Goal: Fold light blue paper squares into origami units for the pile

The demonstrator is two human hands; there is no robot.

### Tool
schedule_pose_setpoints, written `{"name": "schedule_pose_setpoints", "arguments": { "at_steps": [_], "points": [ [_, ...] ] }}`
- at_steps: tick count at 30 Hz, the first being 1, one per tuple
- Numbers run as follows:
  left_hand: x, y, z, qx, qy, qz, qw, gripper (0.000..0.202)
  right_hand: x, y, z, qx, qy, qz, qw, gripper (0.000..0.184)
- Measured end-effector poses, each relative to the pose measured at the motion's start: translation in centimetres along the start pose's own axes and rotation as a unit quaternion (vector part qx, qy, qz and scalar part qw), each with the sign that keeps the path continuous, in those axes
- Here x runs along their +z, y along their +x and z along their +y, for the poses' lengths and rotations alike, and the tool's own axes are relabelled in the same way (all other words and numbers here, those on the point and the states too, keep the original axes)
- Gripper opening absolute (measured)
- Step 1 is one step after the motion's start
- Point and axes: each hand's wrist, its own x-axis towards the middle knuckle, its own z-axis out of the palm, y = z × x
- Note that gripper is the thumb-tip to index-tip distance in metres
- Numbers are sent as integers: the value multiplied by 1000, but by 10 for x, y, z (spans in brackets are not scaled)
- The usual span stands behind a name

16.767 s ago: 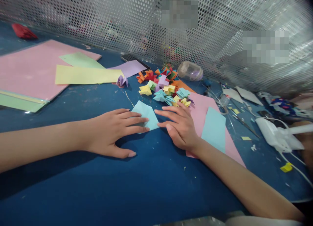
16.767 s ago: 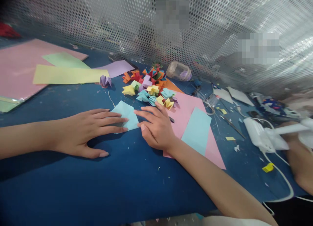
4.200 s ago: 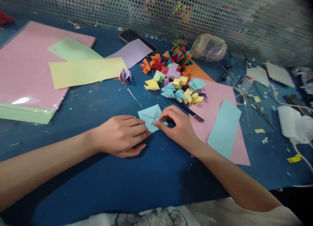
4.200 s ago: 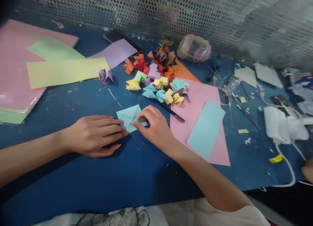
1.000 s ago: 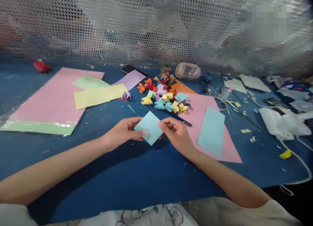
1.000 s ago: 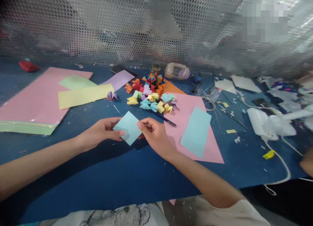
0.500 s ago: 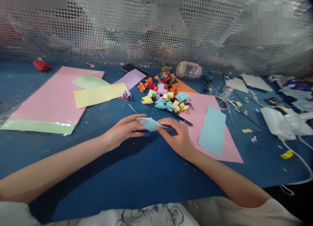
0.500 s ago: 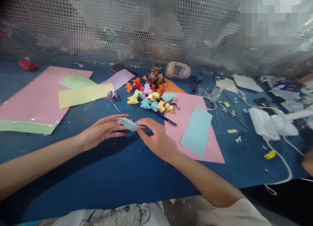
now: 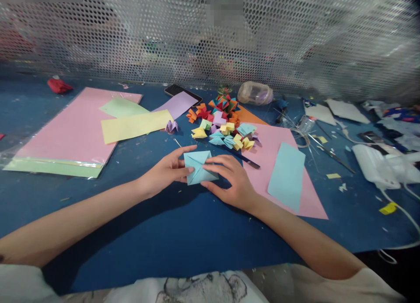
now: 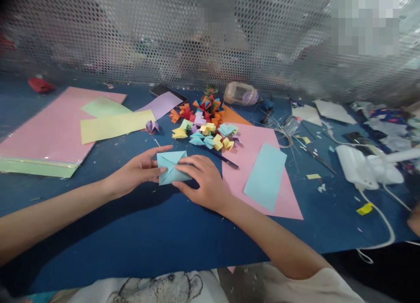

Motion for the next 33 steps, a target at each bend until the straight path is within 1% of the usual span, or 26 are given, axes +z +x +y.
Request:
{"name": "schedule_pose_setpoints", "arguments": {
  "at_steps": [2, 3, 5, 6, 7, 8, 9, 10, 11, 12, 14, 15, 17, 20, 22, 24, 29, 31, 33],
  "points": [
    [-3, 3, -4, 22, 18, 0, 1000, 65, 0, -1, 4, -44, -16, 9, 999, 18],
    [-5, 5, -7, 39, 35, 0, 999, 65, 0, -1, 5, -69, -29, 12, 997, 14],
    [-11, 9, -14, 100, 112, 12, 989, 63, -2, -2, 8, -123, -72, -6, 990, 13],
    [-13, 11, -17, 148, 180, 27, 972, 63, -3, -1, 9, -147, -96, -23, 984, 13],
    [-16, 13, -19, 202, 261, 48, 943, 63, -3, -1, 10, -165, -116, -42, 979, 12],
    [-19, 14, -21, 251, 344, 69, 902, 64, -4, 0, 10, -174, -129, -59, 975, 12],
    [-21, 14, -22, 296, 420, 85, 854, 62, -4, 0, 11, -178, -133, -74, 972, 12],
    [-22, 13, -23, 333, 483, 88, 805, 56, -4, 1, 11, -178, -128, -87, 972, 12],
    [-23, 12, -23, 361, 532, 75, 762, 49, -4, 1, 11, -175, -119, -98, 972, 11],
    [-23, 11, -23, 387, 568, 51, 725, 40, -4, 1, 11, -168, -108, -107, 974, 11],
    [-22, 6, -23, 435, 610, -1, 662, 27, -4, 1, 11, -144, -86, -117, 979, 10],
    [-21, 4, -23, 454, 622, -20, 638, 23, -3, 1, 11, -125, -75, -118, 982, 10],
    [-19, 0, -24, 480, 633, -40, 606, 21, -3, 1, 12, -79, -53, -119, 988, 10],
    [-17, -4, -26, 490, 644, -68, 583, 23, 0, 1, 12, -9, -26, -124, 992, 12],
    [-18, -4, -27, 483, 651, -85, 580, 25, 3, 1, 10, 28, -22, -124, 992, 12],
    [-19, -4, -28, 466, 651, -97, 591, 27, 6, 0, 9, 54, -25, -119, 991, 12],
    [-17, -3, -26, 436, 626, -106, 638, 29, 12, -1, 7, 104, -9, -97, 990, 12],
    [-15, -3, -25, 430, 630, -99, 640, 27, 13, -1, 7, 107, 0, -93, 990, 12],
    [-14, -3, -26, 429, 648, -92, 623, 27, 13, -1, 7, 108, 3, -90, 990, 12]
  ]
}}
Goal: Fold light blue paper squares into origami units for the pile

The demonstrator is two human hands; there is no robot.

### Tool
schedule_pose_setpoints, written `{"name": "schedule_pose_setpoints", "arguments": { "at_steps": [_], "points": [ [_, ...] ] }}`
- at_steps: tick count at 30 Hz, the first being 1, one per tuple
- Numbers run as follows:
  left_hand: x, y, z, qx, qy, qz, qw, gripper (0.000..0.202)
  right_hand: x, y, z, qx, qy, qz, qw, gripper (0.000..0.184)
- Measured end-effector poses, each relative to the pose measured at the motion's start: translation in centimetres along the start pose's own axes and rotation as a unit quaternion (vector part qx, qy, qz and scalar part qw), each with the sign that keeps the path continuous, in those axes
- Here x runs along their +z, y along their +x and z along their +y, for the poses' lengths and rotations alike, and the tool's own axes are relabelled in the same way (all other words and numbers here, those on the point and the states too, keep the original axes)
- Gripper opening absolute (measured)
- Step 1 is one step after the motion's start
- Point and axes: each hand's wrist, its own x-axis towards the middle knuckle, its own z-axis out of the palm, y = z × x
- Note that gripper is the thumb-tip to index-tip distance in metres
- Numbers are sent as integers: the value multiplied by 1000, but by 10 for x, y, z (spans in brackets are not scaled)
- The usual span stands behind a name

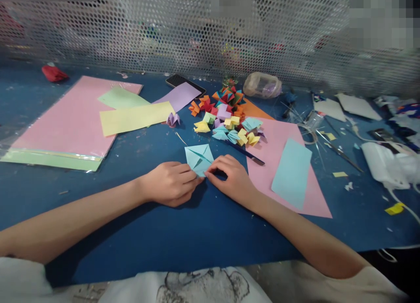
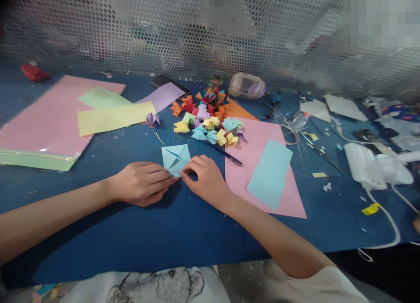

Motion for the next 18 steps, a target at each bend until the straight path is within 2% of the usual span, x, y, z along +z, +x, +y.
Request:
{"name": "schedule_pose_setpoints", "arguments": {
  "at_steps": [7, 18],
  "points": [
    [2, -2, 0, 42, 78, 12, 996, 25, 1, 0, 0, 10, 1, -8, 1000, 12],
    [0, 0, 0, 36, 82, -5, 996, 27, 1, 0, -2, 24, 11, 1, 1000, 13]
  ]
}}
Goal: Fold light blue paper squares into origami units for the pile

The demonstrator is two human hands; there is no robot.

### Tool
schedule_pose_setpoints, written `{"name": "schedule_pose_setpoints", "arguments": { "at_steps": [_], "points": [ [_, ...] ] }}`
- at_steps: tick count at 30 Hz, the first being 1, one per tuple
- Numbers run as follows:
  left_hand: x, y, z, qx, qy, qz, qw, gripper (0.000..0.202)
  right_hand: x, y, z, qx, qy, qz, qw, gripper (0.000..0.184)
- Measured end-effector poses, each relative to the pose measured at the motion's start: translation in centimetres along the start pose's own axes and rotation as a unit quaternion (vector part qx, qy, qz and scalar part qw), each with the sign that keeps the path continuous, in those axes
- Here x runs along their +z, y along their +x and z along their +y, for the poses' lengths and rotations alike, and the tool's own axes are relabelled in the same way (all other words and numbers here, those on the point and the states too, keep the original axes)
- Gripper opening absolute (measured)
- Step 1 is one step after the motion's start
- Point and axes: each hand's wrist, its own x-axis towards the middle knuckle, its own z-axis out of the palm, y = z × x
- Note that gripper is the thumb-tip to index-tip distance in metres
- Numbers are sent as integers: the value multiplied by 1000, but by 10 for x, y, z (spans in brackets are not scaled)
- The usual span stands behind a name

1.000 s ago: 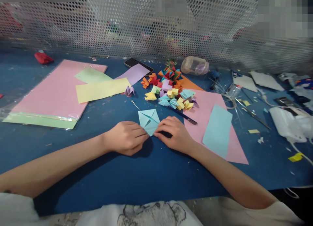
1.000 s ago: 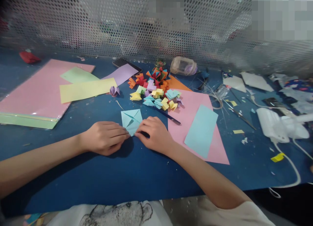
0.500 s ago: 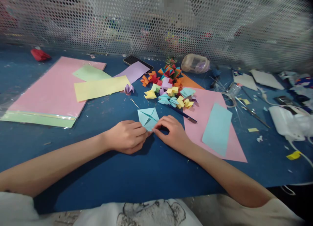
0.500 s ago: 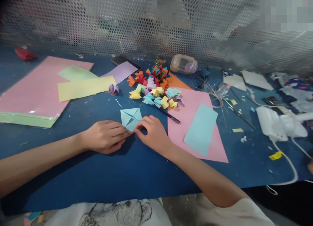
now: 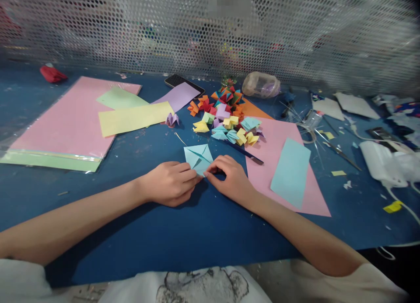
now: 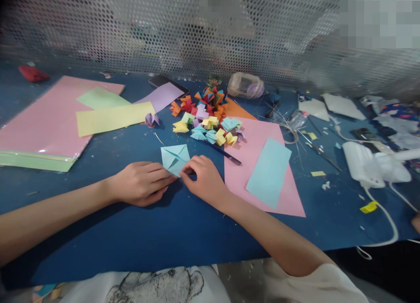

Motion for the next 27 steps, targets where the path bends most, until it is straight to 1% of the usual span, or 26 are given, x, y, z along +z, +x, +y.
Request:
{"name": "schedule_pose_setpoints", "arguments": {
  "at_steps": [8, 13, 16, 19, 21, 22, 24, 27],
  "points": [
    [0, 1, 0, -9, -13, -11, 1000, 26, 0, 0, 0, 1, -1, -1, 1000, 13],
    [-1, 2, -1, -16, -16, -26, 999, 26, -2, 0, 5, -29, -20, -3, 999, 16],
    [-2, 3, -1, -11, -28, -21, 999, 27, -7, 2, 10, -46, -49, -16, 998, 21],
    [-2, 3, -1, 6, -50, -6, 999, 30, -15, 5, 13, -27, -45, -42, 998, 22],
    [-1, 3, -1, 5, -66, -2, 998, 32, -20, 6, 14, -19, -40, -50, 998, 21],
    [-1, 3, -2, 3, -74, -2, 997, 33, -22, 6, 15, -25, -38, -49, 998, 20],
    [0, 2, -2, 1, -84, -1, 996, 34, -24, 6, 16, -57, -36, -40, 997, 15],
    [1, 2, -3, -2, -90, 0, 996, 33, -24, 5, 17, -146, -52, -33, 987, 15]
  ]
}}
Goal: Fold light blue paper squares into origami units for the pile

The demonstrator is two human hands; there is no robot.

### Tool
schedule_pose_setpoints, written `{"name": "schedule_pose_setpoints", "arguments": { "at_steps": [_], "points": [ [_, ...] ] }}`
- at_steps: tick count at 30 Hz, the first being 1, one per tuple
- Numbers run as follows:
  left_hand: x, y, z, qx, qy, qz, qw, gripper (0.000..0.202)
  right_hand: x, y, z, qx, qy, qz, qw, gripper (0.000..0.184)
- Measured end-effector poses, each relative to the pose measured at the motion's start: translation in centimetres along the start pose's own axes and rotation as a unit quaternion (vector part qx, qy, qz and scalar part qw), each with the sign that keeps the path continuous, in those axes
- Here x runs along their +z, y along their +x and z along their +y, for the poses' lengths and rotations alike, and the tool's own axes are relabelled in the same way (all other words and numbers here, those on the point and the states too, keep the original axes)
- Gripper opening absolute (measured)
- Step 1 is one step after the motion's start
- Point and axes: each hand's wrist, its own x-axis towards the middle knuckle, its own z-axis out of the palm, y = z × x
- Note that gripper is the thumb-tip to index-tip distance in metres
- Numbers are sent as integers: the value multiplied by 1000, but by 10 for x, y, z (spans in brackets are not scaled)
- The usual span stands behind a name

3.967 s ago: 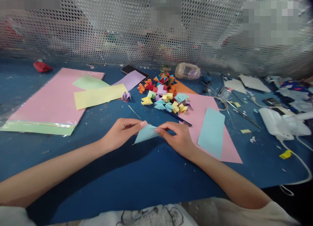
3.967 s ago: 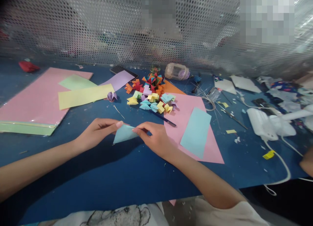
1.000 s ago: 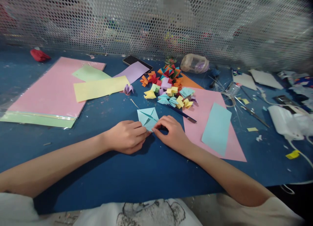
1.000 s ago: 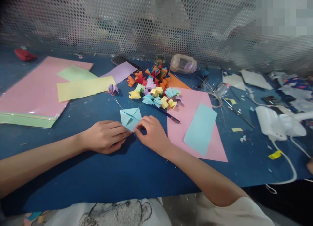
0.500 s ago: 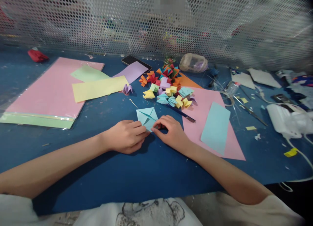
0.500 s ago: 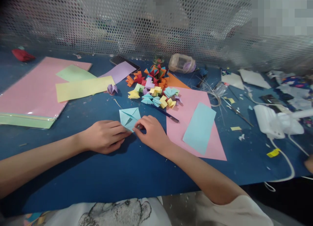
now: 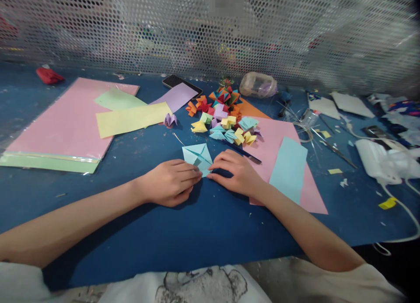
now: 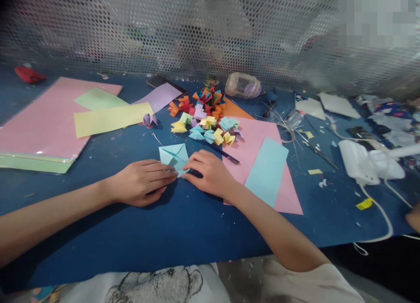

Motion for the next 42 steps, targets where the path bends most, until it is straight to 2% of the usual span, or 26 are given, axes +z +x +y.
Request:
{"name": "schedule_pose_setpoints", "arguments": {
  "at_steps": [2, 4, 9, 14, 18, 24, 33, 39, 42],
  "points": [
    [0, 0, 0, -9, 2, -2, 1000, 32, 2, 0, 0, -57, -40, -16, 997, 19],
    [-1, 0, 0, -19, 12, 1, 1000, 31, 3, 0, -1, -85, -72, -40, 993, 20],
    [-2, -2, 3, -37, 76, 53, 995, 22, 4, 4, -3, -85, -94, -54, 990, 22],
    [0, -4, 3, -57, 121, 109, 985, 18, 9, 7, -4, -107, -125, -29, 986, 20],
    [0, -6, 3, -54, 133, 133, 981, 20, 15, 9, -4, -92, -119, -5, 989, 23],
    [-3, -4, 4, -49, 163, 122, 978, 17, 21, 9, -2, -69, -88, 18, 994, 22],
    [-1, -6, 3, -5, 174, 117, 978, 17, 24, 9, -1, -46, -95, 37, 994, 20],
    [-1, -5, 5, 5, 187, 98, 977, 18, 23, 9, -4, 9, -124, 29, 992, 20],
    [-1, -3, 7, -9, 194, 65, 979, 23, 23, 9, -4, 17, -136, 26, 990, 21]
  ]
}}
